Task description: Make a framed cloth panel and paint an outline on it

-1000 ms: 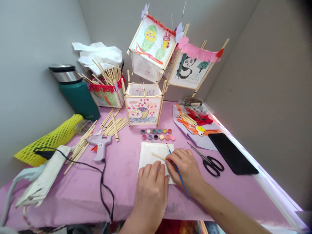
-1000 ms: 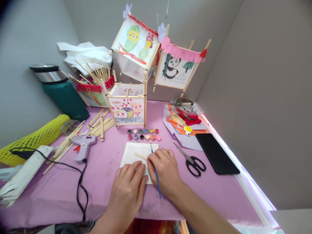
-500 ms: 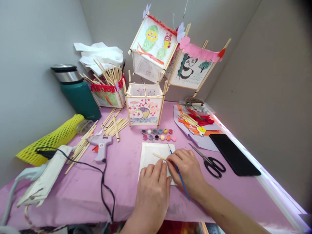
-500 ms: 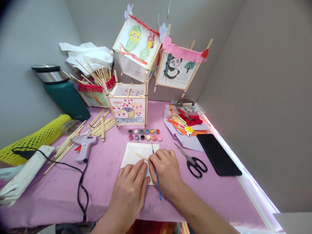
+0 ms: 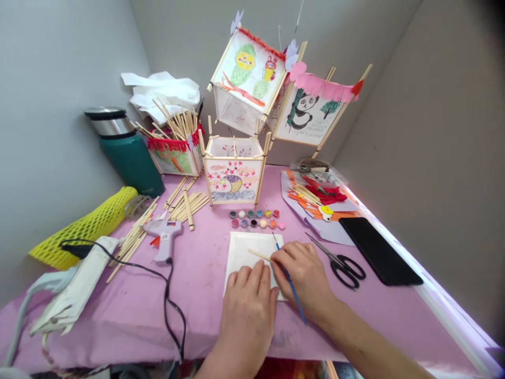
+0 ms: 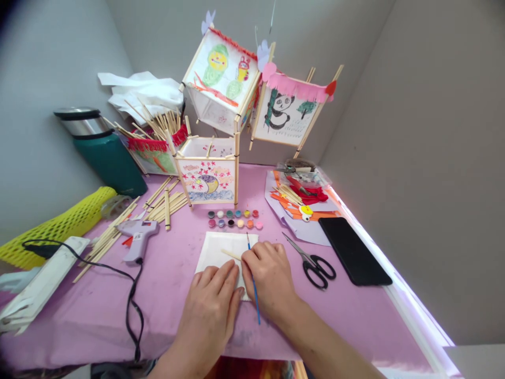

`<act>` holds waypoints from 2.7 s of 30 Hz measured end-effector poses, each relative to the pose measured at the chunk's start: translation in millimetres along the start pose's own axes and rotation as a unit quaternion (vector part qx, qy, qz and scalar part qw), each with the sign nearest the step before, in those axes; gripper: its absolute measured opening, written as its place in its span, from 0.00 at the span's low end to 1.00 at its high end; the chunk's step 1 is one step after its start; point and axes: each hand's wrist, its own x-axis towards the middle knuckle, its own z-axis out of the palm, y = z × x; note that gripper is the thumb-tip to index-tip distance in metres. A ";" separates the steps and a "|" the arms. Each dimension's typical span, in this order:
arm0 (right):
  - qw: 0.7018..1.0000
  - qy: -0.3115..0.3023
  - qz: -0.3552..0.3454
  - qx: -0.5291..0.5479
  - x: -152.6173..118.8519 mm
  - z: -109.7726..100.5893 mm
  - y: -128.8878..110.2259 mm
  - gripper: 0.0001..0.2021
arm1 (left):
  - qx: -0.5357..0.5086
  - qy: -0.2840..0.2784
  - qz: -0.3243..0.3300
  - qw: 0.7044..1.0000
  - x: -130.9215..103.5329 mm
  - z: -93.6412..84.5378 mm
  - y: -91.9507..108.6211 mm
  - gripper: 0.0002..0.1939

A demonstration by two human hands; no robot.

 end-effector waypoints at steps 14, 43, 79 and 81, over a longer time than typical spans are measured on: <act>1.000 -0.012 0.013 0.005 -0.1 1.3 1.7 0.06 | 0.020 -0.036 -0.006 0.999 1.3 1.9 0.9 0.20; 0.892 0.119 0.204 0.385 -12.8 -17.1 7.0 0.08 | -0.070 0.030 0.020 0.997 -2.5 -6.0 -2.9 0.12; 0.998 0.032 0.008 0.061 -5.0 -6.6 1.2 0.06 | -0.136 0.062 -0.104 0.983 -5.2 -15.9 -46.5 0.11; 0.997 0.048 0.005 0.055 -3.5 -9.5 1.8 0.06 | -0.136 0.060 -0.102 0.984 -6.1 -16.0 -47.0 0.11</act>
